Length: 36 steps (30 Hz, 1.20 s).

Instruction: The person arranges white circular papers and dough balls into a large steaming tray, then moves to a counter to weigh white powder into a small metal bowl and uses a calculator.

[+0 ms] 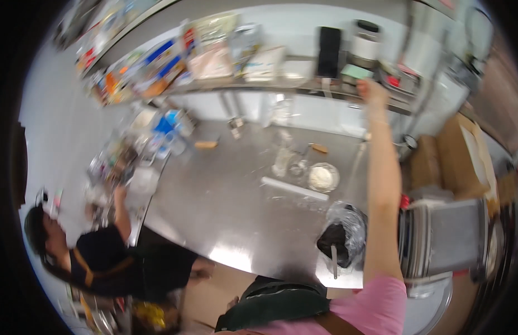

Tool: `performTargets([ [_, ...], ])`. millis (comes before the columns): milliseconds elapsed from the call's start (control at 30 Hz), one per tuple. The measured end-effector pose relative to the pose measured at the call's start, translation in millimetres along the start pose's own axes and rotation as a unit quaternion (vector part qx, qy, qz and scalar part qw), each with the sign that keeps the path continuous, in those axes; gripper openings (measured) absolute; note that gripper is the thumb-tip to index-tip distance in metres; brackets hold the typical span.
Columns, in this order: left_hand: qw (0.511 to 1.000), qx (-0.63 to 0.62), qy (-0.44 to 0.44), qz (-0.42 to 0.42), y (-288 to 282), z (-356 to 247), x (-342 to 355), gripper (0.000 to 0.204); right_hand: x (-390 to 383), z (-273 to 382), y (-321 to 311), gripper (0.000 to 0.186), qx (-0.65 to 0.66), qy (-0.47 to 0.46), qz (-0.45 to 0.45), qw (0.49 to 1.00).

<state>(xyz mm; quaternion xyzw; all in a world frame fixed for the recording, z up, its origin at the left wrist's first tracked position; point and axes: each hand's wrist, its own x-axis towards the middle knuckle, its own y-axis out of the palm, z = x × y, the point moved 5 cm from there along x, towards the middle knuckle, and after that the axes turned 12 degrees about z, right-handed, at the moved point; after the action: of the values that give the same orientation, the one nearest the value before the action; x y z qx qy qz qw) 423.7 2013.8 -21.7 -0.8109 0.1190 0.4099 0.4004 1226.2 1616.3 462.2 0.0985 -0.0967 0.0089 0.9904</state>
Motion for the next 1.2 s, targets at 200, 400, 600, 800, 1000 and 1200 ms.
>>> performTargets([
  [200,0.953,-0.289,-0.079,-0.036,-14,-27,22,0.056,41,-11,-103,0.033,0.184,-0.038,0.083,0.979],
  [400,0.856,-0.482,-0.187,0.010,18,-29,-10,0.054,-13,-18,-42,0.035,0.179,-0.022,0.031,0.983],
  [600,0.892,-0.409,-0.192,0.002,15,-36,-30,0.062,-124,-15,49,0.037,0.073,-0.046,0.004,0.996],
  [800,0.840,-0.497,-0.213,-0.052,13,-34,-46,0.064,-214,-69,127,0.034,-0.028,-0.001,0.135,0.991],
  [1000,0.800,-0.543,-0.240,-0.085,60,1,-80,0.066,-290,-164,189,0.028,-0.050,0.121,0.272,0.953],
  [1200,0.746,-0.586,-0.310,-0.070,96,56,-101,0.067,-388,-201,243,0.024,-0.083,0.229,0.327,0.913],
])
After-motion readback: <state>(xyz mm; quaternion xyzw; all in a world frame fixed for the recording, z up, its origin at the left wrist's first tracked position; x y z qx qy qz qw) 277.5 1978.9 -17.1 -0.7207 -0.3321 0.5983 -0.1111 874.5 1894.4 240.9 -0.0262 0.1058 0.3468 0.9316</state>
